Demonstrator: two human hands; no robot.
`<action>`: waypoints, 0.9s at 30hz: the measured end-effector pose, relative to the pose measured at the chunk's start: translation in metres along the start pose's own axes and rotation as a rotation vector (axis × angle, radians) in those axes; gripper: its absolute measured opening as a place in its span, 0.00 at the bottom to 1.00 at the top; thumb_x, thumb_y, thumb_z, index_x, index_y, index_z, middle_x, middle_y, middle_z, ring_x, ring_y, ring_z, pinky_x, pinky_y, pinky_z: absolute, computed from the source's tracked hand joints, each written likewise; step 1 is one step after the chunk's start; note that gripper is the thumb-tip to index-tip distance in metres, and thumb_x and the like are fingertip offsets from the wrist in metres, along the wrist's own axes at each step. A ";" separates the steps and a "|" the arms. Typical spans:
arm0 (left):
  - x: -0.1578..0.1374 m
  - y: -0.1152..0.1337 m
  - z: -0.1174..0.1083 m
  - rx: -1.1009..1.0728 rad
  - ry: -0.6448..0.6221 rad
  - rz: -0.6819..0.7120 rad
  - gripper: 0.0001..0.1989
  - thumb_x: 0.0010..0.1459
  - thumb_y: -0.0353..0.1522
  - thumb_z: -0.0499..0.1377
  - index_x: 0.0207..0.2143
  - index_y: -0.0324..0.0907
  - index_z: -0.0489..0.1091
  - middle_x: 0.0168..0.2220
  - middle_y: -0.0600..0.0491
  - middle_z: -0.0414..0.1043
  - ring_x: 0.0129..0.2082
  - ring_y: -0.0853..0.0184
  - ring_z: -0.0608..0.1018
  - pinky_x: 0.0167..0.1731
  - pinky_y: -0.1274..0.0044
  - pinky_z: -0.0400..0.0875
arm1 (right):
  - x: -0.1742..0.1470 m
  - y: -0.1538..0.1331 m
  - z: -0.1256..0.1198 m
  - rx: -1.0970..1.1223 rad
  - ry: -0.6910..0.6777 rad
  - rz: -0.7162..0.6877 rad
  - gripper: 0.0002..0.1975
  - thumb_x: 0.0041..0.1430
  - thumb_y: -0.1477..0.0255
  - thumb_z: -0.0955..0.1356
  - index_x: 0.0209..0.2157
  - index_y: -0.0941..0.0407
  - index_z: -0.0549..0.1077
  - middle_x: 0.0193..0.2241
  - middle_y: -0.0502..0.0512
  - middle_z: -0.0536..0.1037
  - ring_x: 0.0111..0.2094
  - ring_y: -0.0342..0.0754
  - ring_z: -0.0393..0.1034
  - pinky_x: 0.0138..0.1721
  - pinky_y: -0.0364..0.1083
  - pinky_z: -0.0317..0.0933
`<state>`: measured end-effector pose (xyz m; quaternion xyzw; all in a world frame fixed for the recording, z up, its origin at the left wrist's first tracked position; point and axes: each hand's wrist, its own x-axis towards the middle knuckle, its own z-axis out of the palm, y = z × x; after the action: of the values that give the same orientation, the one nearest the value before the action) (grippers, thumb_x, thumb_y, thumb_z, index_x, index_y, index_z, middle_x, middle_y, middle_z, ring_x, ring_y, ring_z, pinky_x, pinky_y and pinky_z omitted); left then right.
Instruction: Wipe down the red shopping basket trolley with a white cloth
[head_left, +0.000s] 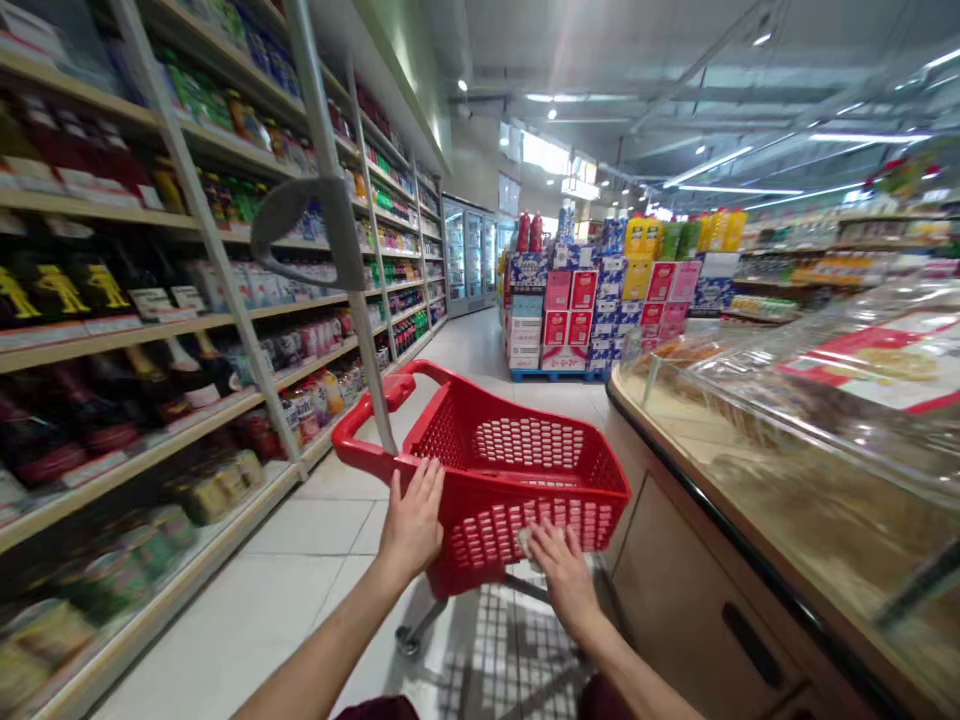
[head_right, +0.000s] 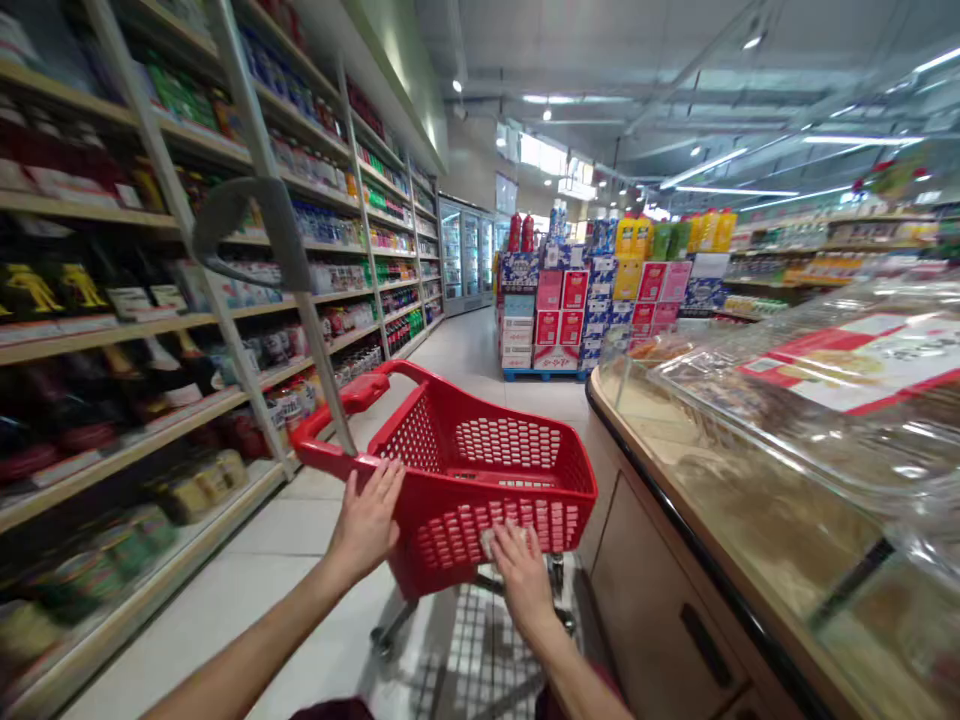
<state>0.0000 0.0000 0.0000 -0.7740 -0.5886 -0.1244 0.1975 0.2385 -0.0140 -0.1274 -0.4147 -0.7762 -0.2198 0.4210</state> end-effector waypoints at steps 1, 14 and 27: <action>-0.001 0.000 -0.001 0.005 -0.006 0.014 0.33 0.43 0.28 0.47 0.56 0.35 0.52 0.59 0.48 0.49 0.59 0.60 0.52 0.56 0.58 0.41 | 0.015 -0.001 0.000 -0.022 0.001 0.034 0.16 0.60 0.78 0.56 0.44 0.56 0.70 0.46 0.54 0.71 0.57 0.45 0.49 0.58 0.51 0.33; -0.004 -0.027 -0.010 0.007 0.039 -0.026 0.32 0.43 0.27 0.47 0.55 0.34 0.53 0.59 0.47 0.49 0.59 0.61 0.51 0.56 0.58 0.40 | 0.057 -0.025 0.021 -0.040 -0.064 -0.025 0.17 0.60 0.77 0.56 0.48 0.56 0.66 0.51 0.55 0.66 0.57 0.49 0.49 0.57 0.56 0.33; -0.015 -0.076 -0.014 0.007 0.189 -0.210 0.31 0.47 0.28 0.47 0.56 0.34 0.50 0.59 0.45 0.50 0.59 0.61 0.53 0.57 0.59 0.37 | 0.084 -0.068 0.034 0.057 -0.082 -0.065 0.19 0.58 0.78 0.57 0.50 0.56 0.64 0.51 0.55 0.66 0.57 0.50 0.50 0.57 0.56 0.36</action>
<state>-0.0765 -0.0018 0.0181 -0.6922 -0.6457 -0.2146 0.2406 0.1406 0.0094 -0.0749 -0.3860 -0.8117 -0.1940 0.3930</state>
